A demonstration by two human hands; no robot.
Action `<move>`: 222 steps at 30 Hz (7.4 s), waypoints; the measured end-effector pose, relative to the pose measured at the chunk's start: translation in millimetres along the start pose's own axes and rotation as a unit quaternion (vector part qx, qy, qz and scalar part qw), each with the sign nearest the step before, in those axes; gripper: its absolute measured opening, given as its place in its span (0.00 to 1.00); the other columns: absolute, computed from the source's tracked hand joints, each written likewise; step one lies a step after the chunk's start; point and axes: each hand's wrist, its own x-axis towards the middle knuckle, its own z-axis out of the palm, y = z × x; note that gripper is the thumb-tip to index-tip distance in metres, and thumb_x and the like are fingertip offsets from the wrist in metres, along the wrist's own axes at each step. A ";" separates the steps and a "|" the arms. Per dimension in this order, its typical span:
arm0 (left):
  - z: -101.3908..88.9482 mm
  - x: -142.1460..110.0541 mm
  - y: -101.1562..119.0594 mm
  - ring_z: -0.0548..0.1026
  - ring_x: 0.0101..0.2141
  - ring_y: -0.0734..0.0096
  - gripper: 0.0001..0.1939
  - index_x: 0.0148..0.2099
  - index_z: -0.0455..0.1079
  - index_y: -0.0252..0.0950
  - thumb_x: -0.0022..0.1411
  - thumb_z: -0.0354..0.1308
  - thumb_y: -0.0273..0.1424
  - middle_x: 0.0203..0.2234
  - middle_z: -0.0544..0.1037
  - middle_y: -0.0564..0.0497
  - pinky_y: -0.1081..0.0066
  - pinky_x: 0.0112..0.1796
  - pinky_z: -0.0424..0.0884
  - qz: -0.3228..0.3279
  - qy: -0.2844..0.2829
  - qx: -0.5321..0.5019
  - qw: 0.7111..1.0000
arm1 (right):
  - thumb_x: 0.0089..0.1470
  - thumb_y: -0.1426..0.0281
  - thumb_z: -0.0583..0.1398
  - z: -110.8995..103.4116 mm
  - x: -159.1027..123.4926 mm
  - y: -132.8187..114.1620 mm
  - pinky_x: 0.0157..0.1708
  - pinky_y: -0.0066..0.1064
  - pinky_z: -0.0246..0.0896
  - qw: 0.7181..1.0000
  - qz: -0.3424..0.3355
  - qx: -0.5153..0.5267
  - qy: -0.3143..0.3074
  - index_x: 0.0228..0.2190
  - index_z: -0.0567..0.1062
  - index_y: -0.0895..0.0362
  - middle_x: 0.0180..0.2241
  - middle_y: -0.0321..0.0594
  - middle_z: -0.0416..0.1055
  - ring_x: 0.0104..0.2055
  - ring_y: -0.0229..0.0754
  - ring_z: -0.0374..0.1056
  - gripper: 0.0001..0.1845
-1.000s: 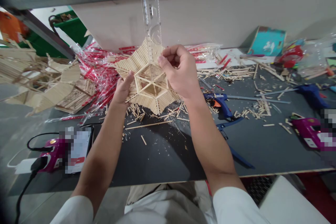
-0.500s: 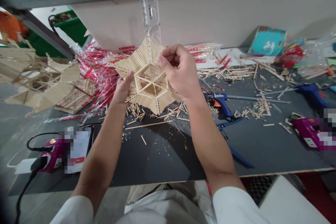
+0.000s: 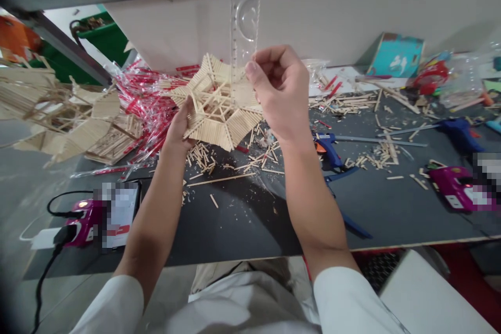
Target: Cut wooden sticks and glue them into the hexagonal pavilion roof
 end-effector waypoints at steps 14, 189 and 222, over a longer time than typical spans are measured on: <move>-15.4 -4.6 28.5 0.80 0.33 0.68 0.04 0.41 0.75 0.38 0.67 0.61 0.32 0.29 0.82 0.50 0.66 0.38 0.79 -0.106 0.103 -0.038 0.988 | 0.59 0.45 0.67 -37.8 -49.6 -23.9 0.24 0.31 0.62 0.998 -0.001 0.006 -0.061 0.45 0.74 0.47 0.33 0.34 0.70 0.28 0.35 0.65 0.23; 35.9 -168.2 -52.6 0.77 0.18 0.76 0.18 0.38 0.82 0.36 0.65 0.69 0.47 0.22 0.79 0.53 0.79 0.18 0.70 0.064 -0.009 0.151 0.986 | 0.63 0.64 0.62 -3.7 -172.1 2.7 0.31 0.35 0.59 0.958 0.201 -0.099 -0.182 0.32 0.75 0.54 0.27 0.37 0.73 0.28 0.38 0.64 0.08; 31.3 -164.9 -52.2 0.75 0.17 0.79 0.19 0.37 0.82 0.35 0.62 0.71 0.48 0.25 0.82 0.51 0.81 0.16 0.67 0.057 -0.002 0.130 0.990 | 0.62 0.60 0.61 5.1 -178.9 3.5 0.29 0.35 0.58 0.963 0.188 -0.112 -0.157 0.32 0.76 0.55 0.26 0.38 0.75 0.26 0.39 0.65 0.12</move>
